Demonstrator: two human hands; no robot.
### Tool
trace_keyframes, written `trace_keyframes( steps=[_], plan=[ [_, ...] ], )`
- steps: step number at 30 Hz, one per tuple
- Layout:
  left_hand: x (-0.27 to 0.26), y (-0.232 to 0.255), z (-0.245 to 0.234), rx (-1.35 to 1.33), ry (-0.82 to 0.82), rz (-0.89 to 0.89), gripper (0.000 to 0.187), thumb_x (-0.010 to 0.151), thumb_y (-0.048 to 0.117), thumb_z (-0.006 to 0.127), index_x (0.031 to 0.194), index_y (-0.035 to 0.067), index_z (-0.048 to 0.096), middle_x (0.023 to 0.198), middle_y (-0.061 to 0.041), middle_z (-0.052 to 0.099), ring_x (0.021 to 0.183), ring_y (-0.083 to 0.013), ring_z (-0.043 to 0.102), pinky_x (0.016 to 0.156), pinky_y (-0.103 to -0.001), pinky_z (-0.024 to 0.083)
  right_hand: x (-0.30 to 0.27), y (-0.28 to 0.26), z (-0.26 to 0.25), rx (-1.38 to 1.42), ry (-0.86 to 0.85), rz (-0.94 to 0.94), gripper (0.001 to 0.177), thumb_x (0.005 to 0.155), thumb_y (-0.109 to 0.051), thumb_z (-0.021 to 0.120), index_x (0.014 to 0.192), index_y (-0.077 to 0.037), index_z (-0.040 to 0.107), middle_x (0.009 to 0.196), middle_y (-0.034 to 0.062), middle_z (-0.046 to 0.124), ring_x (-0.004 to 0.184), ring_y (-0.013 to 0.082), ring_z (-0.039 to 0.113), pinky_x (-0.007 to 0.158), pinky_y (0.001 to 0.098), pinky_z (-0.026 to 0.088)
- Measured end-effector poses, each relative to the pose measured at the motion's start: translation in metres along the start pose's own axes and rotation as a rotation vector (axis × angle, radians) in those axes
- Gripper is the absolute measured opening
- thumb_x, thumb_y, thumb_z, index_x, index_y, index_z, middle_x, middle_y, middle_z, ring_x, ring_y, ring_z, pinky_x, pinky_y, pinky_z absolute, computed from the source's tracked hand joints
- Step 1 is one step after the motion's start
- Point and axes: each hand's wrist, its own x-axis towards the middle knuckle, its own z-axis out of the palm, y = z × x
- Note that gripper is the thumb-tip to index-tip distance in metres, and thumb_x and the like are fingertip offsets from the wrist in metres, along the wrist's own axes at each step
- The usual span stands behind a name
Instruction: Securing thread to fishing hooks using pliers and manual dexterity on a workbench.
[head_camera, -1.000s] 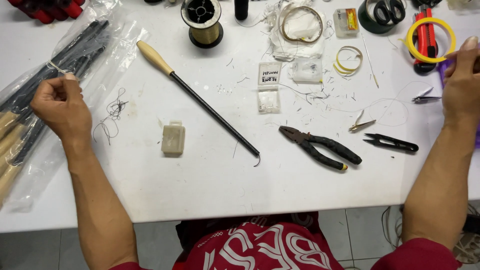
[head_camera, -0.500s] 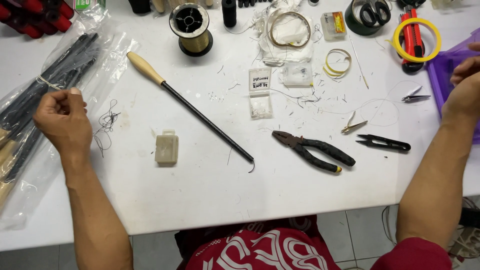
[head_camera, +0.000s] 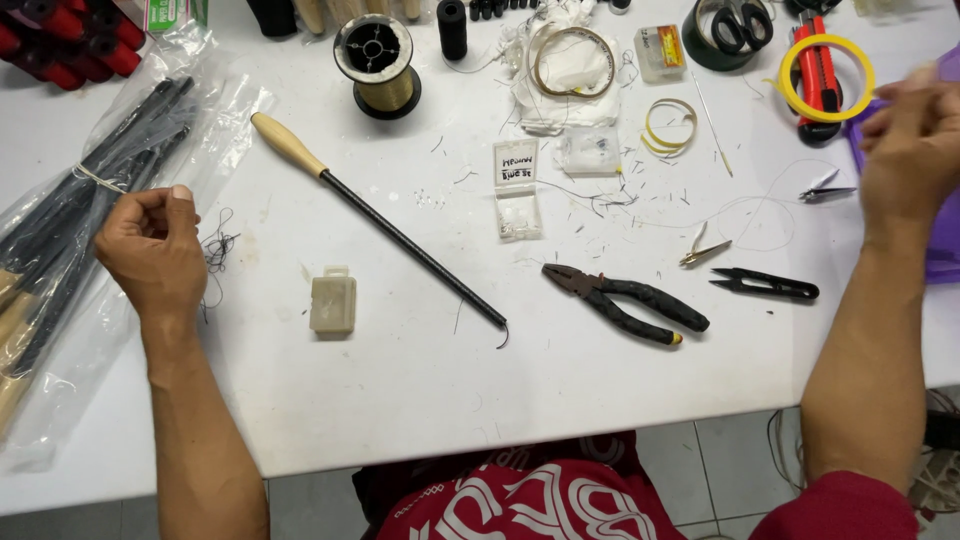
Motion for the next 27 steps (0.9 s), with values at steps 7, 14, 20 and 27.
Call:
trace_keyframes(
  steps=[7,14,20,27],
  plan=[
    [-0.002,0.001,0.000,0.010,-0.027,0.025,0.017,0.118,0.008,0.070,0.104,-0.002,0.071,0.087,-0.010,0.069,0.077,-0.0176,0.064,0.067,-0.032,0.052,0.039,0.037,0.030,-1.141,-0.188,-0.688,0.027,0.108,-0.034,0.073,0.113,-0.007,0.075,0.104,0.0148,0.074,0.100,0.0387,0.060,0.083,0.0474,0.048],
    [-0.004,0.002,0.003,0.008,-0.058,-0.023,0.018,0.119,0.009,0.071,0.105,-0.003,0.070,0.086,-0.010,0.067,0.073,-0.0170,0.061,0.063,-0.030,0.049,0.046,0.050,0.040,-1.402,-0.125,-0.738,0.047,0.102,-0.035,0.066,0.137,-0.004,0.073,0.105,0.0216,0.079,0.099,0.0394,0.059,0.079,0.0510,0.041],
    [-0.004,0.003,0.004,-0.013,-0.065,-0.008,0.016,0.117,0.007,0.070,0.106,-0.003,0.070,0.087,-0.011,0.068,0.077,-0.0174,0.063,0.067,-0.031,0.051,0.036,0.036,0.047,-1.207,-0.238,-0.520,0.051,0.100,-0.011,0.056,0.147,0.010,0.057,0.119,0.0442,0.061,0.106,0.0556,0.048,0.088,0.0664,0.033],
    [-0.005,0.006,0.005,0.020,-0.078,-0.022,0.018,0.118,0.010,0.070,0.106,-0.002,0.071,0.085,-0.008,0.067,0.076,-0.0158,0.061,0.067,-0.032,0.049,-0.008,-0.008,0.046,-1.108,-0.246,-0.470,0.055,0.106,-0.008,0.057,0.155,0.015,0.049,0.118,0.0402,0.057,0.106,0.0514,0.045,0.090,0.0635,0.036]
  ],
)
